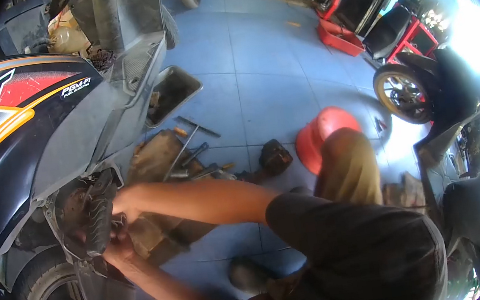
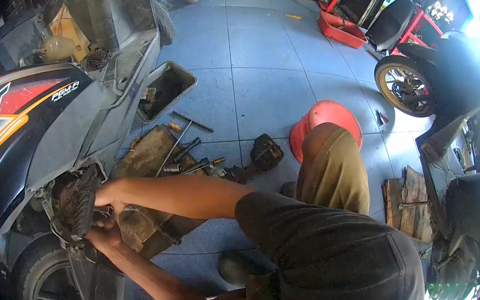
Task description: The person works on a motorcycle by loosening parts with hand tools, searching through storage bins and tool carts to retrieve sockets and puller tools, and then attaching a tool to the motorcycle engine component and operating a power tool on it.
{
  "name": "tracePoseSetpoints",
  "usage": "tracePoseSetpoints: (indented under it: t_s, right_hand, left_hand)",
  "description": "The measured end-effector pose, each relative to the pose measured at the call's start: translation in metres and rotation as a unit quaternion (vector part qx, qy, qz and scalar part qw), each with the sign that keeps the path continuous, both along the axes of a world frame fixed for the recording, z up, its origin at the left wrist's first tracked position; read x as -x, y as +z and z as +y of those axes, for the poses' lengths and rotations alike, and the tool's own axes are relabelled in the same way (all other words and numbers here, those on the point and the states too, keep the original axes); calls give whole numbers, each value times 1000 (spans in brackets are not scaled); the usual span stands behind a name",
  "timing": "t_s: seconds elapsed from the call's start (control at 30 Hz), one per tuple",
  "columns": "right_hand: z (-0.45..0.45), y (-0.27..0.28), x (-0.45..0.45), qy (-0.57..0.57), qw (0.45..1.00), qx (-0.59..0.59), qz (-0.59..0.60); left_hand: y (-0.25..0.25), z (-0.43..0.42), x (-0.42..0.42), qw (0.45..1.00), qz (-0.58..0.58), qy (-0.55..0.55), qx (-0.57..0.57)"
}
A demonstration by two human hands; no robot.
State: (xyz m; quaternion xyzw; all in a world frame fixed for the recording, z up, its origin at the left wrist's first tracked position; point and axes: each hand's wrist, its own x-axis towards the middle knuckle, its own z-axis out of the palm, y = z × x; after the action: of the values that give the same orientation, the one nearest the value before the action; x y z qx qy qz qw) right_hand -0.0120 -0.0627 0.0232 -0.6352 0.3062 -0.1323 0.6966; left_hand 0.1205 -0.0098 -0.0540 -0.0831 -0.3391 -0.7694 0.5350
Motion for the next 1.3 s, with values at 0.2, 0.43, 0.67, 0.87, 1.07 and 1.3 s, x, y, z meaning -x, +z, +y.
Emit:
tracePoseSetpoints:
  t_s: [0.2, 0.43, 0.67, 0.87, 1.07, 1.3]
  right_hand:
    - [9, 1, -11, -14, 985, 169, 36]
    - [-6, 1, 5, 2, 999, 44, 3]
    - [-10, -5, 2, 8, 1000, -2, -30]
    - [10, 6, -3, 6, 995, 97, 5]
    - [12, 21, -8, 11, 962, 264, 73]
    - [-2, 24, 9, 45, 998, 33, -25]
  left_hand:
    - [23, 10, 32, 878, -83, 360, -306]
    - [15, 10, 26, 952, -47, 231, -193]
    - [-5, 8, 6, 981, -48, 166, -89]
    - [4, 7, 19, 904, -99, 348, -225]
    - [8, 8, 10, 966, -3, 196, -169]
    - [12, 6, 10, 984, 33, 134, -111]
